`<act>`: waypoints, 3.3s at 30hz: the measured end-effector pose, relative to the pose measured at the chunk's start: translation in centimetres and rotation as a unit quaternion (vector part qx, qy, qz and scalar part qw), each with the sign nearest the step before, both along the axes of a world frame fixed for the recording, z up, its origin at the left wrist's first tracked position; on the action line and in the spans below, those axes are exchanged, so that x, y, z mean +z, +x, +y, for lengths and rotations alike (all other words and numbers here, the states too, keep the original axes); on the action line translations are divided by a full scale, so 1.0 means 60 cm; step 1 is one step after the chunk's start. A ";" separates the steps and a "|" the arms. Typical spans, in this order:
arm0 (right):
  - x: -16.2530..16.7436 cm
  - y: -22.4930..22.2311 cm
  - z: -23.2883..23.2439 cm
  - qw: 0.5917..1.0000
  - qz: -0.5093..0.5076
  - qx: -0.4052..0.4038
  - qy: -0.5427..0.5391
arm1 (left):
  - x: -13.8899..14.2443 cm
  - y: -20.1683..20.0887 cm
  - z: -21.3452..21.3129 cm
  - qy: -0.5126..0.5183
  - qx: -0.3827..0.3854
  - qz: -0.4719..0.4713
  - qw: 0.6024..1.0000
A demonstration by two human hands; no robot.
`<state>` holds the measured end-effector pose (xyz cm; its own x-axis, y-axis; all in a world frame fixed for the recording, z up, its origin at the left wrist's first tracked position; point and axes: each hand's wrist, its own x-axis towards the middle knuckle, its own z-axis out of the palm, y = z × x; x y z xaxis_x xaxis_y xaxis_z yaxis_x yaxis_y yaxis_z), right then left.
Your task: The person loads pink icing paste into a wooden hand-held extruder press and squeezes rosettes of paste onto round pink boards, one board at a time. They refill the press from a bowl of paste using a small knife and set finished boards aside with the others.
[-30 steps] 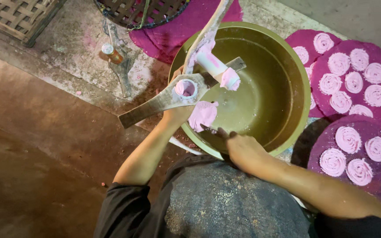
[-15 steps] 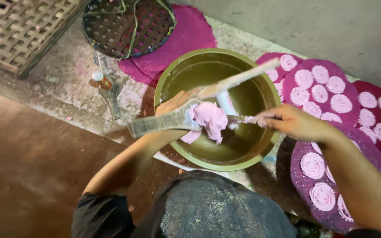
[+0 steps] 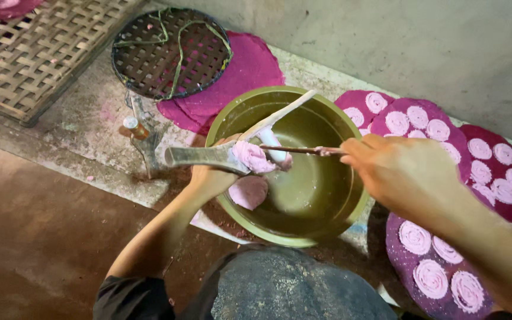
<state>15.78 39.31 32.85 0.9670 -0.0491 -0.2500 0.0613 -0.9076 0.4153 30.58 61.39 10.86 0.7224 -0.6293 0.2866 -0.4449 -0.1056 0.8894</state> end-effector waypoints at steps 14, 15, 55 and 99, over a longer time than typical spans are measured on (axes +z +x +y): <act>-0.010 0.004 0.016 0.997 -0.003 -0.015 0.078 | -0.019 0.046 -0.008 0.137 0.101 -0.286 0.943; -0.011 0.013 0.015 0.997 -0.002 -0.007 0.075 | -0.011 0.044 0.000 0.116 0.094 -0.259 0.954; 0.018 0.016 -0.005 1.000 0.006 0.019 0.019 | 0.044 0.032 -0.037 0.084 0.056 -0.200 0.975; -0.415 0.024 -0.029 0.768 0.030 -0.160 0.619 | -0.103 0.160 -0.027 -0.102 0.279 -0.093 0.950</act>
